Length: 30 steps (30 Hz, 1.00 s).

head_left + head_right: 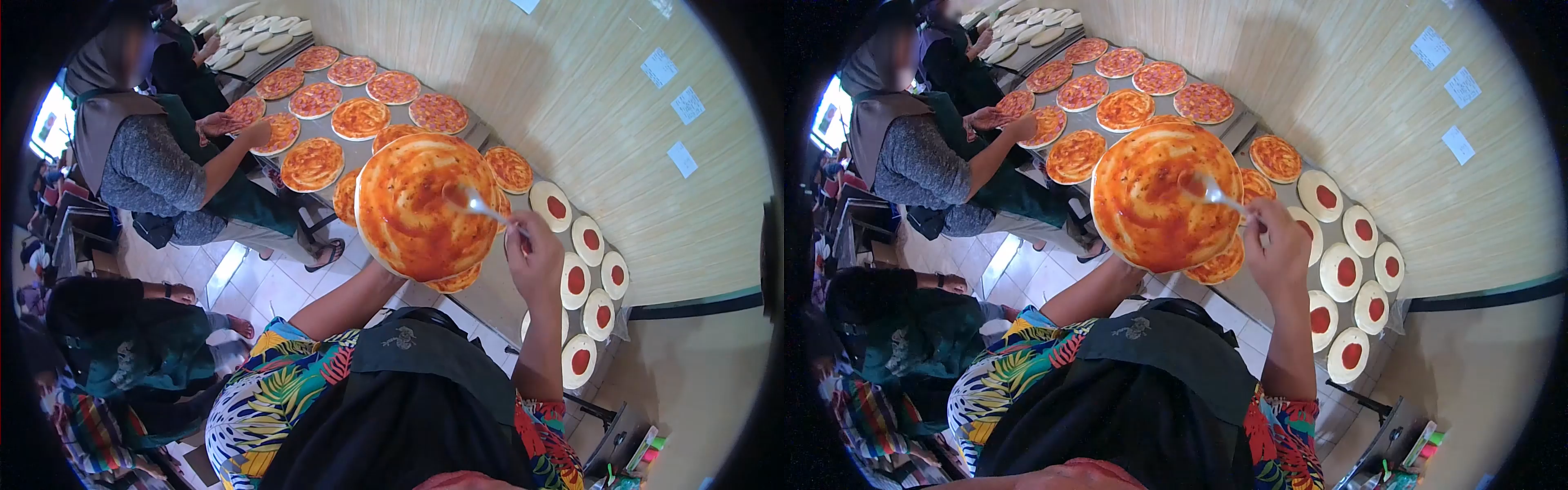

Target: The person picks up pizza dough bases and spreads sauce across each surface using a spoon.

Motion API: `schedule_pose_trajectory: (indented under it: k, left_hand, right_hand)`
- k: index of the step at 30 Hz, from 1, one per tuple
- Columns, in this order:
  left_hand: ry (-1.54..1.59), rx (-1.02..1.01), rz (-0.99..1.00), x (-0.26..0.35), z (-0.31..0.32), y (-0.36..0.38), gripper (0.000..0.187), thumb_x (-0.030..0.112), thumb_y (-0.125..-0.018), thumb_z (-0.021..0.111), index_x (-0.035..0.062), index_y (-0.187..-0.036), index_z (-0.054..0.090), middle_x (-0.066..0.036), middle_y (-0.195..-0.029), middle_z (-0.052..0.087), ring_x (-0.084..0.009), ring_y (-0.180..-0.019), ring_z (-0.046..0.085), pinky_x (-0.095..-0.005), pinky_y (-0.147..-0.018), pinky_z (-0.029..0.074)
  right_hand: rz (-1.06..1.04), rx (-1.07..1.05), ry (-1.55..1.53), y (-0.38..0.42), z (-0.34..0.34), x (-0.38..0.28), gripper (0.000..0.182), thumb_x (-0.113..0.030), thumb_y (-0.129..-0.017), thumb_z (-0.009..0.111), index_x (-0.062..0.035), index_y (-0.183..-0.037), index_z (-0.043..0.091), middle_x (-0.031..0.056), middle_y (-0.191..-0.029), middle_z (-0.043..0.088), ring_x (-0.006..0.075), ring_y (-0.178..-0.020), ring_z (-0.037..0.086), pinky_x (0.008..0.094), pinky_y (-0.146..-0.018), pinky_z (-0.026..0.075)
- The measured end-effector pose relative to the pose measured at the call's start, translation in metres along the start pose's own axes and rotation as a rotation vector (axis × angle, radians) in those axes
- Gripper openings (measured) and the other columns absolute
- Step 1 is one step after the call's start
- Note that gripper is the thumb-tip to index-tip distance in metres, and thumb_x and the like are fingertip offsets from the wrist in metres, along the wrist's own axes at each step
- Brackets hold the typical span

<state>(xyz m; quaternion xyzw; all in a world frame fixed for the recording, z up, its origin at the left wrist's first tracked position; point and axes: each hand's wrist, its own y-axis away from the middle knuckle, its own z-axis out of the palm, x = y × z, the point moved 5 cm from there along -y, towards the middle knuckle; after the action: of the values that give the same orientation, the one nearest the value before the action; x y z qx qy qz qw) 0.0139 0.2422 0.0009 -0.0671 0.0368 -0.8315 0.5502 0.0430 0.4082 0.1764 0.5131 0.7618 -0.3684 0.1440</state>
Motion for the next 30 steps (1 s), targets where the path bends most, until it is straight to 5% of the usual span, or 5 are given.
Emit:
schedule_pose_trajectory:
  k: [6,11,19,25,30]
  left_hand:
    - [0.206,-0.04,-0.115,-0.002,0.037,0.009,0.052,0.045,-0.101,0.046,0.0098,-0.14,0.049,-0.016,-0.138,0.056,-0.0317,-0.126,0.057,-0.0536,-0.104,0.049]
    - [0.16,-0.004,-0.008,0.009,0.028,0.009,0.051,0.044,-0.102,0.047,0.0094,-0.139,0.05,-0.016,-0.138,0.056,-0.0315,-0.125,0.057,-0.0535,-0.104,0.05]
    - [0.097,0.054,0.102,0.023,0.005,0.005,0.049,0.042,-0.102,0.047,0.0087,-0.138,0.051,-0.016,-0.138,0.057,-0.0312,-0.124,0.058,-0.0535,-0.104,0.05]
    - [0.07,0.111,0.201,0.029,-0.006,0.005,0.047,0.04,-0.102,0.048,0.0082,-0.137,0.052,-0.015,-0.138,0.057,-0.0309,-0.123,0.059,-0.0534,-0.104,0.05]
    - [0.22,0.211,0.265,0.028,0.013,0.01,0.061,0.06,-0.098,0.039,0.0111,-0.131,0.054,-0.015,-0.132,0.06,-0.0359,-0.12,0.059,-0.0592,-0.102,0.048]
  right_hand:
    - [-0.062,-0.113,-0.085,0.007,0.022,-0.023,0.011,-0.005,-0.089,0.062,-0.0044,-0.1,0.063,0.0127,-0.089,0.068,0.027,-0.074,0.071,0.0351,-0.063,0.054]
    - [0.11,-0.128,-0.136,0.016,-0.002,0.012,0.011,-0.002,-0.088,0.064,-0.0035,-0.099,0.064,0.0119,-0.086,0.068,0.0218,-0.07,0.069,0.0327,-0.061,0.052]
    - [0.019,-0.257,-0.291,0.027,0.026,-0.036,0.008,-0.007,-0.09,0.061,-0.0042,-0.098,0.062,0.0126,-0.085,0.069,0.0223,-0.075,0.073,0.0318,-0.064,0.054]
    - [0.14,-0.102,0.016,0.026,0.008,-0.02,0.013,-0.007,-0.088,0.062,-0.0055,-0.1,0.063,0.0122,-0.084,0.069,0.0237,-0.07,0.071,0.033,-0.062,0.054]
    - [-0.07,-0.152,0.024,0.034,0.031,-0.059,0.014,-0.007,-0.087,0.062,-0.0071,-0.101,0.062,0.0115,-0.087,0.068,0.0296,-0.069,0.068,0.0395,-0.06,0.051]
